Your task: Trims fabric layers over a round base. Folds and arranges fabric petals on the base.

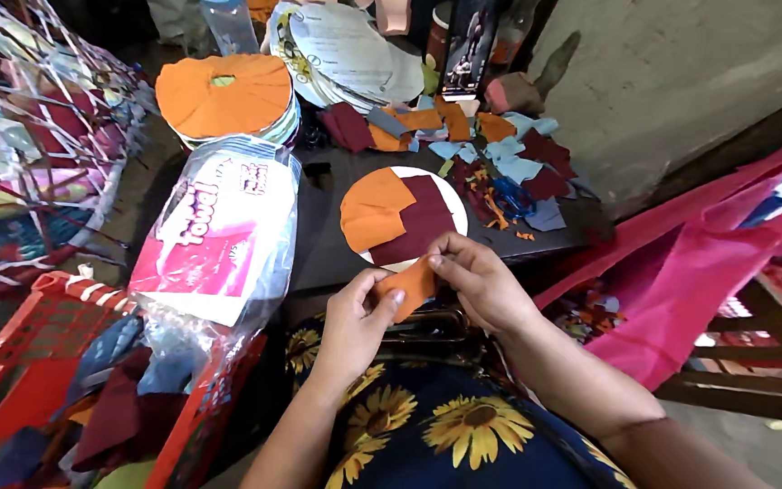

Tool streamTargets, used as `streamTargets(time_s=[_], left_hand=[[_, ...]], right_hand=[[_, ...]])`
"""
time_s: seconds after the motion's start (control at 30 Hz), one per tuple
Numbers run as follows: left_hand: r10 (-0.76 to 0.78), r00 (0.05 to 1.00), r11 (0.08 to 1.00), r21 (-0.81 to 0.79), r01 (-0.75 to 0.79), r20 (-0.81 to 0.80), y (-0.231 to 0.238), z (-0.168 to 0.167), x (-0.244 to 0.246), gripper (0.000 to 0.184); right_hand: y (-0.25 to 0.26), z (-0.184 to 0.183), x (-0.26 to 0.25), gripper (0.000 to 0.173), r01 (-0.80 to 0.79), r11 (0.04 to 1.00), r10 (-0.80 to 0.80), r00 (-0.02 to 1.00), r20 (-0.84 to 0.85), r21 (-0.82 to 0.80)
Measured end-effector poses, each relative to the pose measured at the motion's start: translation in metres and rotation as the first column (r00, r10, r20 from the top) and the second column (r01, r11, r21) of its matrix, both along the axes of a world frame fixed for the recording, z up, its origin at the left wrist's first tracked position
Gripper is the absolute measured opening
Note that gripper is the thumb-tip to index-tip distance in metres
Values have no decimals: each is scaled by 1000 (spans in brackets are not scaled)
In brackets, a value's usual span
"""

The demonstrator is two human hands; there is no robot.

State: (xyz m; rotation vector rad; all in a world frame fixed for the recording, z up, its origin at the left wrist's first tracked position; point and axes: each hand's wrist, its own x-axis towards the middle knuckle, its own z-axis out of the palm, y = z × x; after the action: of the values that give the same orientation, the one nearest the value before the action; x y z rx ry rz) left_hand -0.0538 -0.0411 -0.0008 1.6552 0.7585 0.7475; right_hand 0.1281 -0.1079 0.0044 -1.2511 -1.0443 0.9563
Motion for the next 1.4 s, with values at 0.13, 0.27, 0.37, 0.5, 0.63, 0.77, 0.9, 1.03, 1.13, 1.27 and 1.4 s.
streamTargets(time_s=[0.13, 0.27, 0.37, 0.5, 0.63, 0.77, 0.9, 1.03, 1.13, 1.27, 1.4], left_hand=[[-7, 997, 997, -73, 13, 76, 1, -2, 0, 16], [-5, 996, 995, -102, 14, 84, 2, -7, -4, 17], [24, 998, 1000, -8, -24, -51, 3, -7, -7, 12], [194, 946, 957, 262, -124, -259, 5, -3, -7, 11], [298, 891, 890, 437, -130, -343, 19, 7, -2, 16], [322, 836, 868, 490, -74, -444, 36, 10, 6, 17], [342, 791, 863, 502, -51, -507, 41, 14, 11, 17], [331, 748, 894, 445, -53, -575, 47, 19, 14, 20], [390, 783, 861, 493, -124, -484, 46, 13, 13, 16], [457, 846, 748, 634, -197, -276, 40, -3, 11, 15], [451, 838, 724, 675, -143, -307, 37, -10, 15, 16]], right_hand=[[0, 0, 1, 23, -85, 996, 79, 989, -126, -42], [-1, 1, 2, 27, -68, 993, 64, 997, -41, -101], [-2, -2, 6, 20, -26, 996, 33, 995, 94, -81], [5, 4, 10, 14, 40, 999, -28, 946, 323, -33], [29, 13, 15, 6, 62, 998, -50, 893, 447, -12], [57, 16, 20, 8, 65, 995, -21, 859, 511, -69], [72, 17, 20, 13, 94, 982, 15, 823, 568, -162], [78, 15, 21, 17, 132, 971, 28, 768, 640, -201], [79, 13, 22, 17, 144, 970, 21, 755, 655, -197], [79, 12, 22, 18, 142, 968, 31, 749, 662, -206], [77, 12, 20, 19, 151, 972, 17, 714, 700, -178]])
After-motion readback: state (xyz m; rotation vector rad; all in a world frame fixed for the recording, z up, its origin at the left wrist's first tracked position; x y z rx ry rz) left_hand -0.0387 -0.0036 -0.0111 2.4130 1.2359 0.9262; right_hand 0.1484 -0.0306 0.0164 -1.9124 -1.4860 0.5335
